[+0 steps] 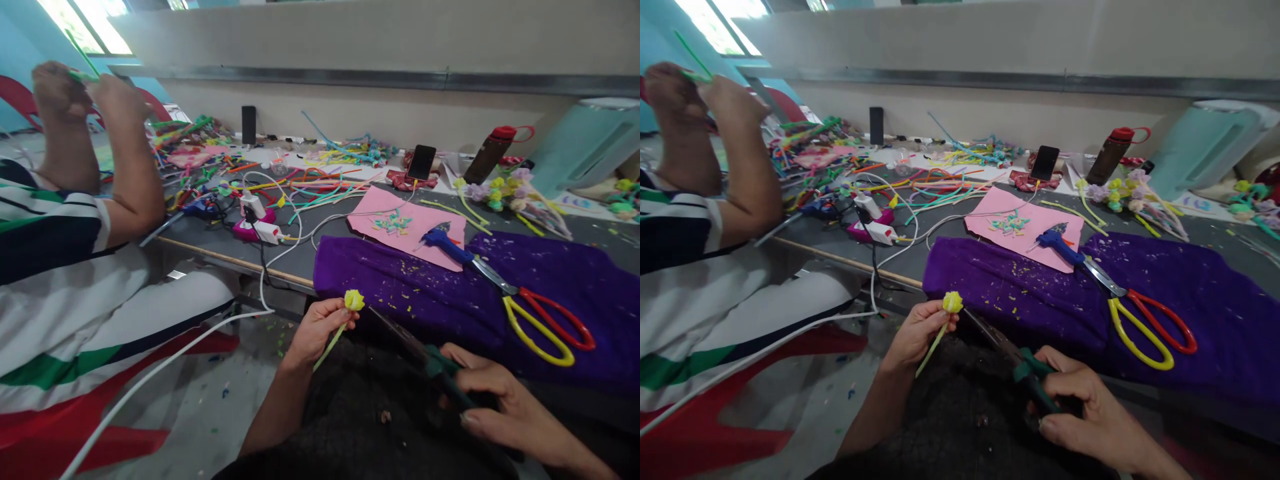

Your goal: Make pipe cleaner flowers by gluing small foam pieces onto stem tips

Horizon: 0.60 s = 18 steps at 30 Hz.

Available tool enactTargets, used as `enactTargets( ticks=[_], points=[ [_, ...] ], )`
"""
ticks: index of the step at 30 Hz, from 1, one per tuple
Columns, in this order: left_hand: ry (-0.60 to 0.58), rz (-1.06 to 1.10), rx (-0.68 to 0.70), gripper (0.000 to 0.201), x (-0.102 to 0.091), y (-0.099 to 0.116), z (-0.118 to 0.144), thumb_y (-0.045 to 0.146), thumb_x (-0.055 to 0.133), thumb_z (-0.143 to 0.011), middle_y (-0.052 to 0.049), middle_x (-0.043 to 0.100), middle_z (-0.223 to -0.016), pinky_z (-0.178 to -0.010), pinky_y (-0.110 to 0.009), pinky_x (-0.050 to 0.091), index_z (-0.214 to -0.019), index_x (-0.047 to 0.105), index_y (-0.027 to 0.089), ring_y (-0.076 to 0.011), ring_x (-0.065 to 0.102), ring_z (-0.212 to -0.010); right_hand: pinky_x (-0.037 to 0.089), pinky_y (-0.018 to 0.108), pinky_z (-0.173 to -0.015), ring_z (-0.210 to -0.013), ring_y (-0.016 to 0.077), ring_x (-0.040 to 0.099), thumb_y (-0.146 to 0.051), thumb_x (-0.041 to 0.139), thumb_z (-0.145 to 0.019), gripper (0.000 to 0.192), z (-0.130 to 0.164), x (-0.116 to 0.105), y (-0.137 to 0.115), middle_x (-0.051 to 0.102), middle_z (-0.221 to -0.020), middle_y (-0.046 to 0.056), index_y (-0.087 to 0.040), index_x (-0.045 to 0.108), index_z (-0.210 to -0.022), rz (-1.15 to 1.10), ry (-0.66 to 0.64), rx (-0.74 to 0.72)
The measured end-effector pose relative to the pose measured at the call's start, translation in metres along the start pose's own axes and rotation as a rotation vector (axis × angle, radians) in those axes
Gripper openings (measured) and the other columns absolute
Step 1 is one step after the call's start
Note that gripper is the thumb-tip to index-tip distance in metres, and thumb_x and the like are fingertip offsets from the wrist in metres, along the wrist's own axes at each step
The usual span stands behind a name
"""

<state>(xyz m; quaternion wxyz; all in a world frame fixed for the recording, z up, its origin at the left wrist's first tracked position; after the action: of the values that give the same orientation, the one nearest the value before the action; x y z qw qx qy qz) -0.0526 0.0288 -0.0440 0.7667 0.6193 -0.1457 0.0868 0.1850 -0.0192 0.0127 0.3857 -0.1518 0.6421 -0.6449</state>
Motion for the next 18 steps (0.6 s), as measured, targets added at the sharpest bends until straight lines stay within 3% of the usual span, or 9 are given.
enactTargets(
  ticks=[18],
  points=[
    [-0.023,0.034,-0.056,0.022,0.0044,-0.0060,-0.0020,0.034,0.062,-0.073,-0.002,0.062,-0.056,-0.048,-0.017,0.031,-0.070,0.068,0.013,-0.0060,0.050,-0.048,0.039,0.030,-0.072,-0.081,0.0173,0.049,-0.036,0.056,-0.078,0.019,-0.0033,0.0059,-0.0010,0.050,-0.089,0.004,-0.018,0.062,-0.075,0.046,0.016,-0.033]
  ],
)
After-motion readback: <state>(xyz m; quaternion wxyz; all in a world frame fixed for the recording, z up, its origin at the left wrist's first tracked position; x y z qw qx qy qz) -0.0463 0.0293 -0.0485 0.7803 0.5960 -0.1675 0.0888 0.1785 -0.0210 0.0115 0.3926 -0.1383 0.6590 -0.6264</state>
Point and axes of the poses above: each hand's wrist, its own z-axis away from the middle knuckle, its own x-axis out of the palm, y = z × x, the point moved 5 cm from there along -z, towards the middle knuckle
